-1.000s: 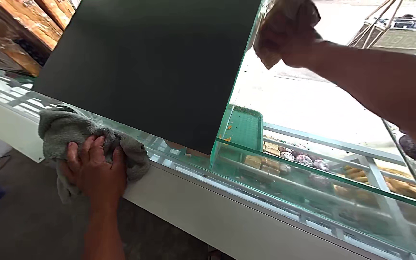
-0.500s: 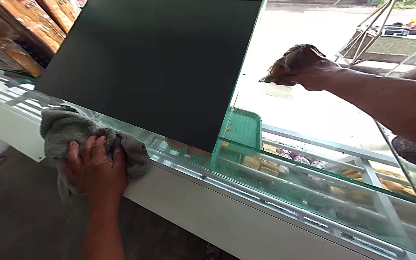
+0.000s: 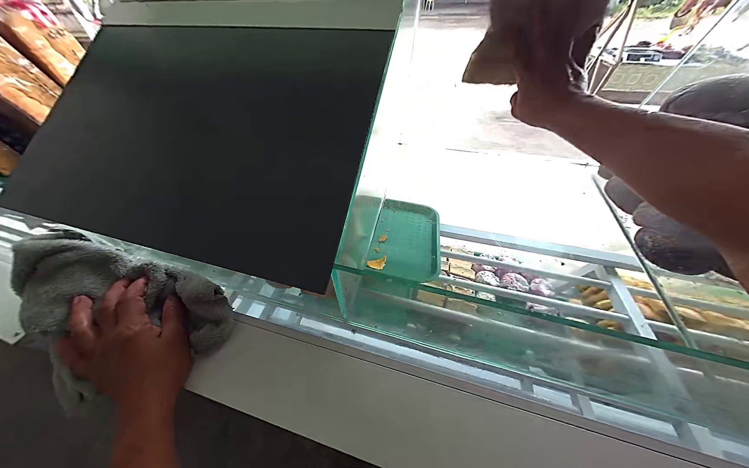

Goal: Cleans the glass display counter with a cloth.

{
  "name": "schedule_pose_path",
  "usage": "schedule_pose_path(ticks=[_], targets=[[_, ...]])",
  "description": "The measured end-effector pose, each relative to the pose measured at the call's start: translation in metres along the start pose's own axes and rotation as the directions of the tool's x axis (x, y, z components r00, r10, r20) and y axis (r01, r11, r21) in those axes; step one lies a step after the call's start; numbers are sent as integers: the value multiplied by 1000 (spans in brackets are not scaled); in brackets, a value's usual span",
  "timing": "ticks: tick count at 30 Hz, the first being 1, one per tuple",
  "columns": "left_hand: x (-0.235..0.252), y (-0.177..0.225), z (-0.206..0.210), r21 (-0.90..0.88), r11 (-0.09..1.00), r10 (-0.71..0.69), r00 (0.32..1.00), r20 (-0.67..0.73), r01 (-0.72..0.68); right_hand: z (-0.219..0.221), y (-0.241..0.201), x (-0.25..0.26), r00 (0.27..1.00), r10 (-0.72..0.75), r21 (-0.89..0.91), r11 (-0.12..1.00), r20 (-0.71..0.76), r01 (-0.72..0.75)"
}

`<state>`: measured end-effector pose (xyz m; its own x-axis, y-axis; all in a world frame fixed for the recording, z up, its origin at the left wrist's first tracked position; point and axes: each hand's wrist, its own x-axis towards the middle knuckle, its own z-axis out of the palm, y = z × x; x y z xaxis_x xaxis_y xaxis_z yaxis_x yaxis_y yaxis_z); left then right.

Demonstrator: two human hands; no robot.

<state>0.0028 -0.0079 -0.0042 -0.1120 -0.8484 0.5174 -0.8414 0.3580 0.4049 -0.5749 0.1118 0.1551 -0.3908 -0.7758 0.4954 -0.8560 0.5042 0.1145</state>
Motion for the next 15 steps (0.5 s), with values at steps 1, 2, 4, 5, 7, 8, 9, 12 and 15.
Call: schedule_pose_path(ticks=[1,2,4,5,7,8,9,12,15], targets=[[0,-1,0,1,1000,4,1000,0,-4,-6,0,-2,994,106,29,994,-22,-105],[0,-3,1,2,1000,9,1000,3,-9,-6,3,-5,981,191,66,980,-41,-188],[-1,-3,1,-6,1000,12,1000,5,-12,3,15,-14,931,361,132,927,-57,-351],[-1,-3,1,-10,1000,11,1000,-1,-11,2,18,-18,897,441,158,888,-27,-432],[-1,-2,1,-13,1000,9,1000,-2,-9,1,21,-17,824,565,187,807,29,-560],[-1,-2,1,-18,1000,7,1000,2,-7,7,23,-20,797,603,211,776,29,-595],[-1,-1,0,-23,1000,6,1000,5,-6,11,21,-26,770,636,248,737,60,-628],[-1,0,1,-15,1000,14,1000,-3,-14,34,19,-43,626,707,363,517,328,-775],[1,-3,2,-8,1000,10,1000,-2,-10,54,17,-43,568,714,441,390,409,-808]])
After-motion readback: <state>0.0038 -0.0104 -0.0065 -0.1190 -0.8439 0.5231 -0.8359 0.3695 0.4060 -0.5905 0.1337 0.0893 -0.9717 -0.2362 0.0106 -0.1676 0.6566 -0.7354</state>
